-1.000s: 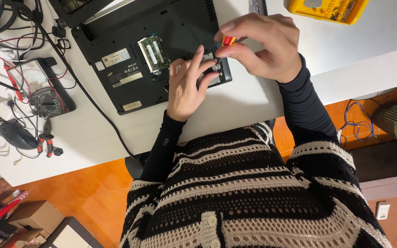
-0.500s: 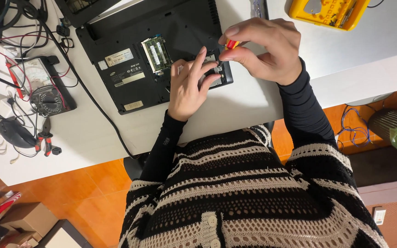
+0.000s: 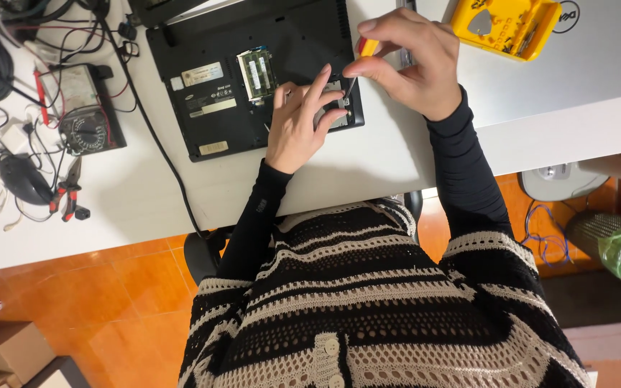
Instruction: The person places a hard drive into an open laptop casing and secures it by hand. They then pick up a screwdriver from a yellow tool case and use it to drive screws into the hard drive bracket.
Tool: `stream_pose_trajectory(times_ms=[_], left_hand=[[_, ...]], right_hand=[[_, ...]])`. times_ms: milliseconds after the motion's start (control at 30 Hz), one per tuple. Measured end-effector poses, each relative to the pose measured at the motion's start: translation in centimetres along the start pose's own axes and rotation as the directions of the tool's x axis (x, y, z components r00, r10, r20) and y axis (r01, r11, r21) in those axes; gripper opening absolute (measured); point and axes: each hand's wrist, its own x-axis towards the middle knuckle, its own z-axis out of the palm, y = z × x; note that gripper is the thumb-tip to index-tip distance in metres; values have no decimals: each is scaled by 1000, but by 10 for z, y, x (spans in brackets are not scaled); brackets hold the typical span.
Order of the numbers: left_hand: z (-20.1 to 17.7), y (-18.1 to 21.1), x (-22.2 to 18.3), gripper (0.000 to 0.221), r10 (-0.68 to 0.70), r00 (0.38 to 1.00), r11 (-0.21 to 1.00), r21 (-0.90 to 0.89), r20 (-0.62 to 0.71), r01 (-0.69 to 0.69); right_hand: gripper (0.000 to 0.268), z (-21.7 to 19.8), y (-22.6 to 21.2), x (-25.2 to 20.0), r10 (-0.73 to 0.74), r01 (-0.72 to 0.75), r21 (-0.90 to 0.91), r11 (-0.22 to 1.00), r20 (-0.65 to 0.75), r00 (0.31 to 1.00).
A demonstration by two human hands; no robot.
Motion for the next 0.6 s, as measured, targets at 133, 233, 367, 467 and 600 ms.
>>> stream_pose_trajectory(times_ms=[133,233,367,467,600], left_hand=[[-1,2,-1,78,-29,1000,1000,9,7,29],[0,3,-1,78,-30,1000,999,29,1,30],[6,0,-6,81,-41,998,999,2,-38,42],[5,0,-4,82,-40,998,999,-15,-42,39],[0,5,1,82,-67,998,997,-45,-1,67]], right_hand=[[46,1,-8,2,25,-25,-4,1000,-14,1000],[45,0,-17,11,-9,9,-45,999,14,1000],[37,5,-35,17,-41,45,-63,997,64,997],[31,11,-39,13,3,0,-71,997,40,999],[30,15,-42,9,80,-81,-37,996,-42,996]])
